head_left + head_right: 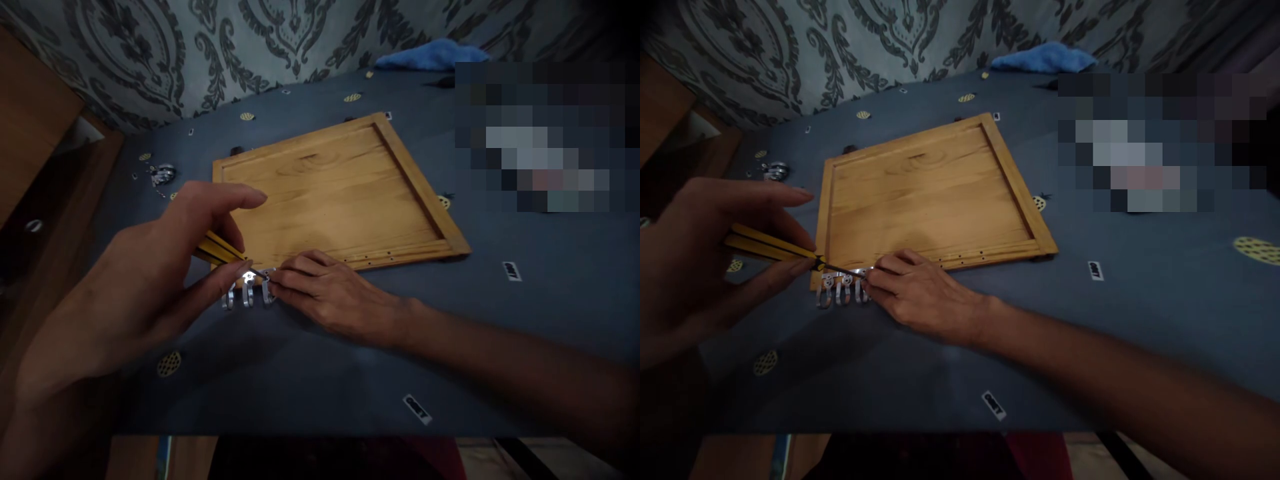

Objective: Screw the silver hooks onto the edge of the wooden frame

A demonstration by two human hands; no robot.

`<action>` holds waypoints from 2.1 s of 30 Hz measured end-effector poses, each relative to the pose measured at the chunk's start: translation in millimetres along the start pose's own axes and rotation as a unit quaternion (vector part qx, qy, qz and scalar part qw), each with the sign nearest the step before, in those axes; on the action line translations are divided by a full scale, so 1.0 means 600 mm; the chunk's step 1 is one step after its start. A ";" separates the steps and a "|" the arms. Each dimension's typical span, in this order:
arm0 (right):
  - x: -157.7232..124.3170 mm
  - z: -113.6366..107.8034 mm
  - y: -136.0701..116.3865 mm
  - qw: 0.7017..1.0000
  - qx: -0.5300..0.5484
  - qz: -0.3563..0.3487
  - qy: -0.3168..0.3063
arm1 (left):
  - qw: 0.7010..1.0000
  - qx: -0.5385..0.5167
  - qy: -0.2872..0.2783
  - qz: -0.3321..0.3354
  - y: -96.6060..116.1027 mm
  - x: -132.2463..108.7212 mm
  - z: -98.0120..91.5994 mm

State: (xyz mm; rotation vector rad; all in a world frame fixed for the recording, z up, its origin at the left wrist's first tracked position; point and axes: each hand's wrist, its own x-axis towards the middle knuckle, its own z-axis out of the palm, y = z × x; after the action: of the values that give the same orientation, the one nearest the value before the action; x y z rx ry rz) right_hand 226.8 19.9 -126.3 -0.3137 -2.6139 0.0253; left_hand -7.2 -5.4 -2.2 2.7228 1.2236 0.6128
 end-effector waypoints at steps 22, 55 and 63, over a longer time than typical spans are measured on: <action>0.001 -0.003 0.000 1.000 -0.001 0.001 -0.011 | 0.999 0.035 0.010 0.012 0.002 0.011 0.014; -0.002 0.007 0.002 1.000 -0.006 -0.005 0.028 | 0.999 0.050 0.015 0.008 -0.008 0.025 0.006; -0.001 0.000 0.001 1.000 0.009 0.000 0.019 | 0.999 0.027 0.019 0.013 -0.006 0.023 0.012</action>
State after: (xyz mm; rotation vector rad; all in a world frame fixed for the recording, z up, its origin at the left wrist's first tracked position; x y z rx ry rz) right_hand 227.2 20.3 -126.4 -0.3043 -2.5746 0.0414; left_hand 1.7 7.8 -5.2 2.7882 1.2321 0.6464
